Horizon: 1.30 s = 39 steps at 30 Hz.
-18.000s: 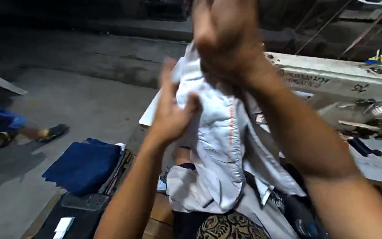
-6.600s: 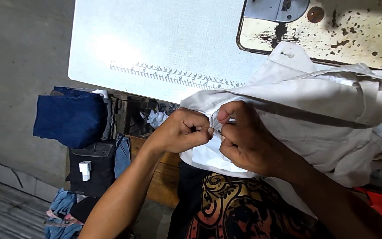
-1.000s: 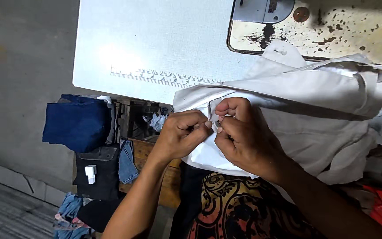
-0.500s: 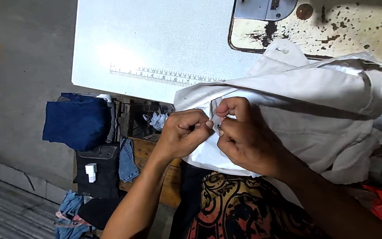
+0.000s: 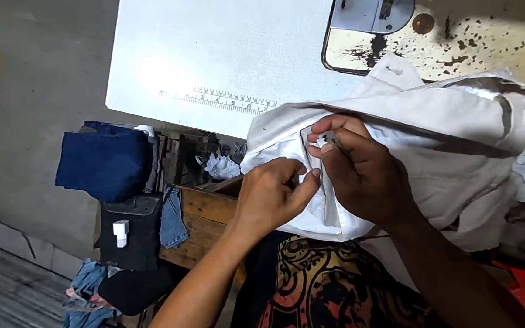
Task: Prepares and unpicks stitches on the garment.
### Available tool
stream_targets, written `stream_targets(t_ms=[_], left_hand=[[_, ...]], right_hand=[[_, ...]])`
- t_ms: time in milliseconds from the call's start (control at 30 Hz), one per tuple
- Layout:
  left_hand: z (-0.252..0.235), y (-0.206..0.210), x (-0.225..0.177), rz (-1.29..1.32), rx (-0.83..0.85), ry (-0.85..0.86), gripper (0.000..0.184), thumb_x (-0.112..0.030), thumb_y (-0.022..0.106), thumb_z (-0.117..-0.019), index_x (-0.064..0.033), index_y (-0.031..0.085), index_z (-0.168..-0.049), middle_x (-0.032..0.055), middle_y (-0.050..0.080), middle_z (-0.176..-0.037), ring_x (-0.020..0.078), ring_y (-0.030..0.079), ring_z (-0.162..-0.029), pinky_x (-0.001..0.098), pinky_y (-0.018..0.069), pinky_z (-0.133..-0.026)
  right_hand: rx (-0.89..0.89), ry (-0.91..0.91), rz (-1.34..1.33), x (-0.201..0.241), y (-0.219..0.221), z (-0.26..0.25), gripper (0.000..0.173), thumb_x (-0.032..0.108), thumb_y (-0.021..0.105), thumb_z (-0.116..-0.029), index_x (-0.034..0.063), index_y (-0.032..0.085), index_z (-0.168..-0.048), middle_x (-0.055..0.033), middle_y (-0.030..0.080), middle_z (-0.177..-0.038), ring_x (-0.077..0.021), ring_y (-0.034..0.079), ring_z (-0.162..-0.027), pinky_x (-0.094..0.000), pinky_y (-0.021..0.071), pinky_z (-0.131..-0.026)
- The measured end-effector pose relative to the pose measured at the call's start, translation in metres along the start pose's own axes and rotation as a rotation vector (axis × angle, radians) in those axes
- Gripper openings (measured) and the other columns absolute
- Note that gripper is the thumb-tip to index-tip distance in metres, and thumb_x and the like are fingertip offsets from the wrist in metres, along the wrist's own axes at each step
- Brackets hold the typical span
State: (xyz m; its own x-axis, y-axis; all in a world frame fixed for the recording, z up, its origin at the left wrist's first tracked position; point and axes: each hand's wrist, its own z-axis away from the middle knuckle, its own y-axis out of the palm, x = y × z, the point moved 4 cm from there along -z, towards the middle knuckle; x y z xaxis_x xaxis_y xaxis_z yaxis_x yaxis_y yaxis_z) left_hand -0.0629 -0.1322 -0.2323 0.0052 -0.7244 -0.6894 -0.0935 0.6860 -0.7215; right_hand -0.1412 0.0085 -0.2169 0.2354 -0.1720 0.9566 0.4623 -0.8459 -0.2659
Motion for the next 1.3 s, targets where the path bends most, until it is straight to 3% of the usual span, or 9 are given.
stream_targets(t_ms=[133, 267, 333, 433, 533, 667, 1300], left_hand=[[-0.004, 0.004, -0.003, -0.005, 0.006, 0.005, 0.029, -0.022, 0.057, -0.0952, -0.0120, 0.061, -0.068, -0.0058, 0.048, -0.059, 0.0032, 0.047, -0.052, 0.0221, 0.0381, -0.046], [-0.007, -0.007, 0.007, 0.239, 0.135, 0.016, 0.029, -0.017, 0.056, -0.0980, -0.0114, 0.060, -0.070, -0.0068, 0.052, -0.062, -0.0015, 0.050, -0.055, 0.0157, 0.0410, -0.050], [-0.008, -0.009, 0.011, 0.324, 0.182, 0.007, 0.029, -0.015, 0.055, -0.0972, -0.0122, 0.057, -0.068, -0.0075, 0.050, -0.060, -0.0027, 0.048, -0.053, 0.0142, 0.0393, -0.048], [-0.010, -0.011, 0.015, 0.386, 0.218, 0.029, 0.029, -0.014, 0.057, -0.0958, -0.0110, 0.059, -0.067, -0.0077, 0.051, -0.061, -0.0037, 0.047, -0.053, 0.0130, 0.0384, -0.048], [-0.016, -0.016, 0.019, 0.419, 0.277, 0.083, 0.030, -0.012, 0.059, -0.0943, -0.0102, 0.059, -0.064, -0.0073, 0.052, -0.059, -0.0036, 0.047, -0.053, 0.0130, 0.0376, -0.047], [-0.022, -0.019, 0.022, 0.450, 0.359, 0.129, 0.031, -0.009, 0.059, -0.0930, -0.0104, 0.055, -0.062, -0.0078, 0.047, -0.058, -0.0037, 0.043, -0.052, 0.0127, 0.0335, -0.047], [-0.022, -0.018, 0.026, 0.519, 0.342, 0.175, 0.026, -0.006, 0.061, -0.0907, -0.0081, 0.060, -0.065, -0.0077, 0.053, -0.061, -0.0050, 0.048, -0.056, 0.0111, 0.0371, -0.050]], right_hand=[[-0.002, -0.020, 0.054, 0.001, -0.002, -0.002, 0.023, 0.013, 0.053, -0.0978, 0.0037, 0.067, -0.082, -0.0070, 0.064, -0.118, -0.0050, 0.064, -0.108, -0.0193, 0.0572, -0.088], [0.015, -0.072, 0.178, 0.004, -0.006, -0.001, 0.022, 0.016, 0.054, -0.0975, 0.0060, 0.070, -0.088, -0.0051, 0.066, -0.118, -0.0038, 0.063, -0.108, -0.0178, 0.0536, -0.088], [-0.021, -0.187, 0.127, 0.011, -0.003, 0.009, 0.023, 0.016, 0.053, -0.0990, 0.0032, 0.066, -0.085, -0.0084, 0.065, -0.112, -0.0078, 0.063, -0.101, -0.0212, 0.0544, -0.083], [-0.033, -0.221, 0.040, 0.010, 0.009, 0.030, 0.026, 0.013, 0.051, -0.1007, 0.0044, 0.059, -0.077, -0.0070, 0.063, -0.107, -0.0010, 0.063, -0.088, -0.0134, 0.0540, -0.070], [-0.053, -0.231, 0.140, -0.007, 0.015, 0.034, 0.023, 0.010, 0.055, -0.0946, 0.0032, 0.061, -0.073, -0.0090, 0.061, -0.108, -0.0011, 0.060, -0.091, -0.0105, 0.0510, -0.072], [-0.009, -0.330, 0.288, -0.009, 0.019, 0.029, 0.021, 0.006, 0.058, -0.0869, 0.0060, 0.059, -0.066, -0.0119, 0.059, -0.107, -0.0099, 0.055, -0.097, -0.0147, 0.0459, -0.077], [0.011, -0.315, 0.218, -0.011, 0.024, 0.029, 0.023, 0.003, 0.059, -0.0891, 0.0061, 0.054, -0.067, -0.0127, 0.054, -0.109, -0.0115, 0.054, -0.101, -0.0134, 0.0472, -0.081]])
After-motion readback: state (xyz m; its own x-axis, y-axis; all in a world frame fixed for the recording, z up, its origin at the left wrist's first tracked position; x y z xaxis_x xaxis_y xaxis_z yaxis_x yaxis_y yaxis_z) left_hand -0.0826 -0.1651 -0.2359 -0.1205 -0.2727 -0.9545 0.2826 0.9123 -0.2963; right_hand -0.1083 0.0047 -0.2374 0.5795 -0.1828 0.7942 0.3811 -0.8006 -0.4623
